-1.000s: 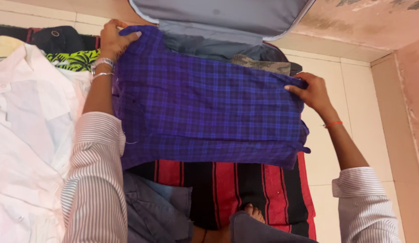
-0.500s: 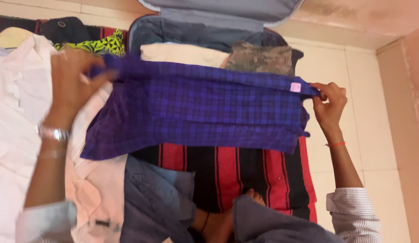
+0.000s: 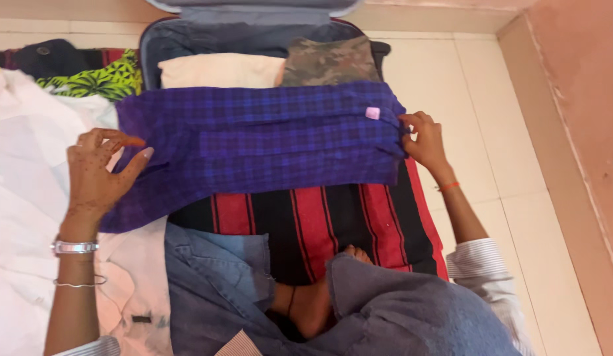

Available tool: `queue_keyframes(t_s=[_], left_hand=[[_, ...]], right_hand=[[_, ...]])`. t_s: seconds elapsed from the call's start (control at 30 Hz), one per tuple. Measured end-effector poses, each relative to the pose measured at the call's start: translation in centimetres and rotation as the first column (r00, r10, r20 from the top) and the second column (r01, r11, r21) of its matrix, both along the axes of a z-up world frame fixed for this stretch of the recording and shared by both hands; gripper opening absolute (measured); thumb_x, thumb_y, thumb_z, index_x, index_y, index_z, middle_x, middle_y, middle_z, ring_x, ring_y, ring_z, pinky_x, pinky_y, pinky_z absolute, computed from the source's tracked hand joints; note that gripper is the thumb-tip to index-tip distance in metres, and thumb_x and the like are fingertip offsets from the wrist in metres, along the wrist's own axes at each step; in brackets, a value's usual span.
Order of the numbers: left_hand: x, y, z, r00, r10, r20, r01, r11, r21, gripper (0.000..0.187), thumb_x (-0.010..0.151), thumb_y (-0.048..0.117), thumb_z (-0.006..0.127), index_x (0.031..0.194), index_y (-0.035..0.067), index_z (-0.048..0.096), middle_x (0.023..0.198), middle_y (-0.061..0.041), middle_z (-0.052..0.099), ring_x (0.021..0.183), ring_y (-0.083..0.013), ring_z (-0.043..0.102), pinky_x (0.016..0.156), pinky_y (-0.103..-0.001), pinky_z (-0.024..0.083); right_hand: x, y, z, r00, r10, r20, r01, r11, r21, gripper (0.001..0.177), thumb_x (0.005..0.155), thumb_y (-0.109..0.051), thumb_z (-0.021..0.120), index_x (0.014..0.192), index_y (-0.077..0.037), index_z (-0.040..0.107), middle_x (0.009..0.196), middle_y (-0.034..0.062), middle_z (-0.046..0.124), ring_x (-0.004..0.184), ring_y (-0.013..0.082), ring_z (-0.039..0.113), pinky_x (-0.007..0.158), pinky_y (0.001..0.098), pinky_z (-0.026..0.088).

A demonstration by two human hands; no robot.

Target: The person buttons several shirts, including a purple plaid shirt and a white shirt, folds them by hand, and places them into a suitcase already containing other clothes.

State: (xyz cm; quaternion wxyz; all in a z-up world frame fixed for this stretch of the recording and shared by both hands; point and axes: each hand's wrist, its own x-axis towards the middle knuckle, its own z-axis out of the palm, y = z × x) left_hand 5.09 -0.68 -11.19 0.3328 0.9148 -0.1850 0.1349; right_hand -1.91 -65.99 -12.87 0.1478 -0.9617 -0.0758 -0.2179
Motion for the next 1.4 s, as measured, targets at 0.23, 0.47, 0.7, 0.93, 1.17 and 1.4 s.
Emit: queue_keyframes(t_s=[0.23, 0.47, 0.7, 0.93, 1.17, 1.4], left_hand=[[0.7, -6.8, -4.8, 0.981, -0.051, 0.185, 0.006, 0.973, 0.232, 0.056, 0.099, 0.035, 0.069, 0.143, 0.001, 0.062, 0.151, -0.03, 0.055, 0.142, -0.0466, 0.044, 0.103, -0.056, 0.041], [0.4, -7.0, -6.8, 0.989, 0.03, 0.146, -0.043, 0.995, 0.089, 0.046, 0.11, 0.035, 0.063, 0.144, 0.004, 0.06, 0.16, -0.024, 0.051, 0.152, -0.0441, 0.04, 0.12, -0.054, 0.037], [-0.9, -10.3, -6.0, 0.973, 0.198, 0.119, -0.218, 0.957, 0.19, 0.058, 0.113, 0.041, 0.062, 0.153, 0.0, 0.053, 0.167, -0.028, 0.04, 0.157, -0.0417, 0.031, 0.117, -0.063, 0.027], [-2.3, -23.5, -2.0, 0.981, -0.077, 0.176, 0.039, 0.976, 0.212, 0.071, 0.102, 0.048, 0.064, 0.151, 0.0, 0.05, 0.162, -0.026, 0.039, 0.154, -0.0384, 0.031, 0.119, -0.059, 0.028], [-1.5, -38.1, -2.6, 0.946, -0.285, 0.155, 0.267, 0.955, 0.126, 0.076, 0.099, 0.057, 0.055, 0.156, 0.008, 0.042, 0.167, -0.017, 0.027, 0.156, -0.0302, 0.022, 0.122, -0.057, 0.021], [-1.4, -40.4, -4.4, 0.956, -0.259, 0.137, 0.247, 0.964, 0.102, 0.08, 0.099, 0.059, 0.054, 0.16, 0.011, 0.034, 0.169, -0.015, 0.022, 0.157, -0.0285, 0.019, 0.124, -0.056, 0.017]], right_hand=[[-2.8, -1.2, -6.6, 0.888, -0.156, -0.432, 0.459, 0.262, 0.849, 0.053, 0.097, -0.051, 0.064, 0.131, -0.009, 0.062, 0.114, 0.0045, 0.066, 0.096, 0.0163, 0.058, 0.085, 0.0374, 0.05], [-5.5, -1.7, -11.7, 0.937, 0.219, -0.272, 0.287, -0.042, 0.957, 0.085, 0.09, -0.06, 0.059, 0.156, -0.016, 0.028, 0.139, -0.0021, 0.057, 0.111, 0.0174, 0.057, 0.096, 0.0365, 0.047], [-5.9, -1.2, -10.5, 0.945, 0.165, -0.282, 0.278, 0.049, 0.959, 0.072, 0.093, -0.022, 0.075, 0.152, -0.007, 0.036, 0.131, 0.0085, 0.062, 0.119, 0.0181, 0.061, 0.104, 0.0367, 0.051], [-4.7, -0.5, -6.1, 0.924, 0.211, -0.319, 0.353, -0.148, 0.924, 0.042, 0.096, -0.016, 0.071, 0.133, 0.0, 0.06, 0.12, 0.0103, 0.071, 0.105, 0.0183, 0.069, 0.096, 0.0334, 0.057], [-4.8, 0.7, -3.2, 0.929, 0.173, -0.327, 0.358, -0.202, 0.912, 0.038, 0.095, -0.013, 0.068, 0.131, -0.004, 0.06, 0.118, 0.0069, 0.07, 0.104, 0.0178, 0.069, 0.094, 0.0338, 0.057], [-4.0, 0.2, -2.7, 0.944, 0.216, -0.247, 0.307, -0.316, 0.898, 0.043, 0.097, -0.028, 0.071, 0.129, -0.001, 0.063, 0.12, 0.0102, 0.072, 0.107, 0.0195, 0.07, 0.096, 0.0335, 0.057]])
